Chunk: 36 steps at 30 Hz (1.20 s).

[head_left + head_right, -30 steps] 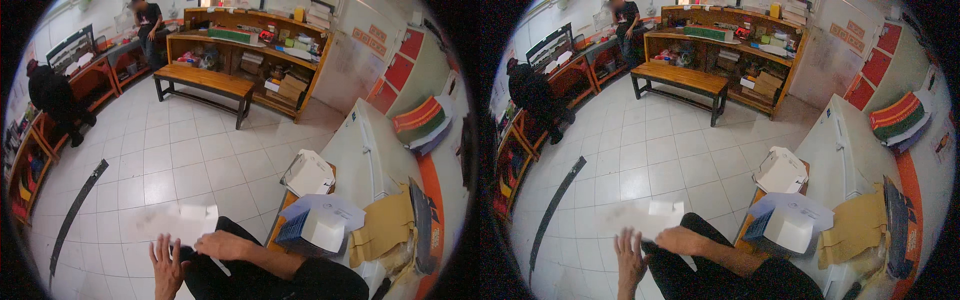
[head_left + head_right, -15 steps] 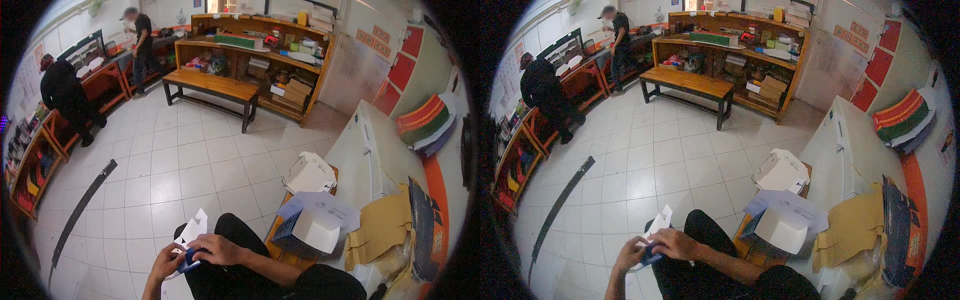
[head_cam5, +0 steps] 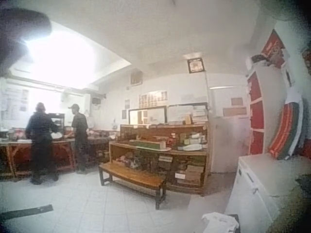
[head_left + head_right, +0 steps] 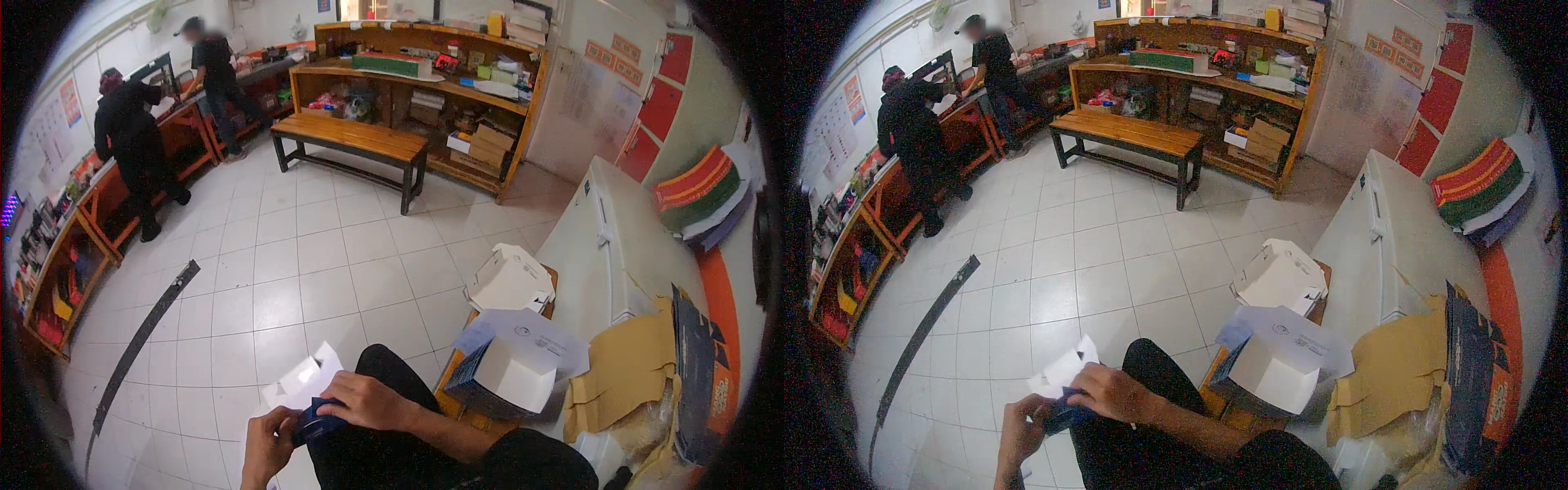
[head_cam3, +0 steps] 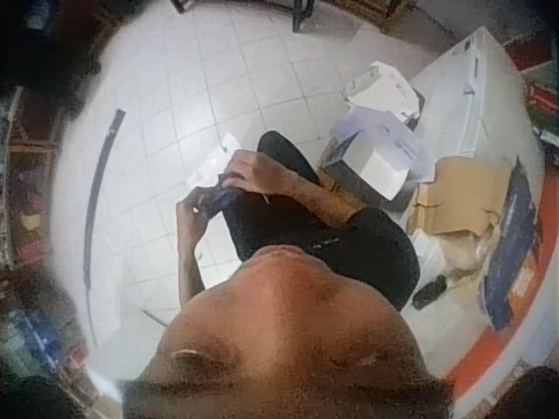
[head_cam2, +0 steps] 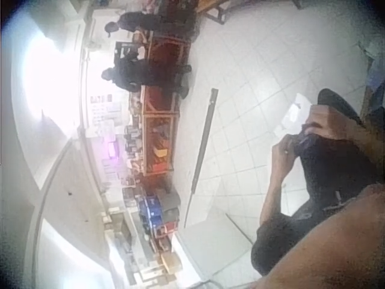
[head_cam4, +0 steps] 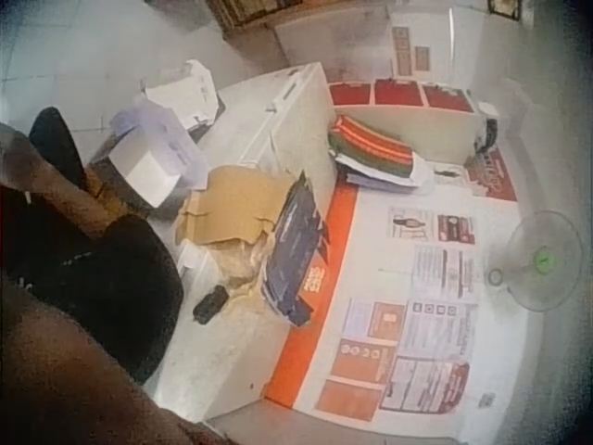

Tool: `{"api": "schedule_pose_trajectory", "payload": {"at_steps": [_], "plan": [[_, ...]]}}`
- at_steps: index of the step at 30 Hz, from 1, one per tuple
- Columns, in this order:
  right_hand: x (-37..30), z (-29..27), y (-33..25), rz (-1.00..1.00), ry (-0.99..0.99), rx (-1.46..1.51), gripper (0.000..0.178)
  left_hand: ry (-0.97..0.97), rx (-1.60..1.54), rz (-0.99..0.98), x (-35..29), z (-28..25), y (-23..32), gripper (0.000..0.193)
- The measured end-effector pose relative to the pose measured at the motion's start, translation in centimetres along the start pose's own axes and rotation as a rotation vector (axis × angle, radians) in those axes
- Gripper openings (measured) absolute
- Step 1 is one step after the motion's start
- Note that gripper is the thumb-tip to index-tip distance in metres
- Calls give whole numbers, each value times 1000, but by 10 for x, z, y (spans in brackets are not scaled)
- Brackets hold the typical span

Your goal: The recorder walks through a kitchen area and then sits down to assemble cardboard food boxes.

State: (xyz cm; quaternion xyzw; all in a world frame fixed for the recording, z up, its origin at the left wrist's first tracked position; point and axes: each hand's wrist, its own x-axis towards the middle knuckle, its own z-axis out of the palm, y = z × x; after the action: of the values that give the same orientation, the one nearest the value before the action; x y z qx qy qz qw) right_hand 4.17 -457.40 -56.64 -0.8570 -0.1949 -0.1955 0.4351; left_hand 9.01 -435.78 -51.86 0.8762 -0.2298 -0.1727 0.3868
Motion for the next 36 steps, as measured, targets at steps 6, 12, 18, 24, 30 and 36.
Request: {"api": "schedule_pose_trajectory", "payload": {"at_steps": [6,12,18,24,30,36], "plan": [[-8,-2,3,-147,-68,47,22,-42,186,113,4,8,18,13],[-15,1,2,-19,-88,77,22,-84,195,247,3,5,30,30],[-1,-14,6,-202,58,152,26,-39,171,348,5,-6,36,29],[-13,-6,0,292,105,322,24,439,659,557,4,-12,61,17],[-12,-10,-15,124,279,299,21,705,-364,251,-5,47,2,21],[-19,-12,-25,46,183,239,21,720,-864,1,16,60,-4,33]]}}
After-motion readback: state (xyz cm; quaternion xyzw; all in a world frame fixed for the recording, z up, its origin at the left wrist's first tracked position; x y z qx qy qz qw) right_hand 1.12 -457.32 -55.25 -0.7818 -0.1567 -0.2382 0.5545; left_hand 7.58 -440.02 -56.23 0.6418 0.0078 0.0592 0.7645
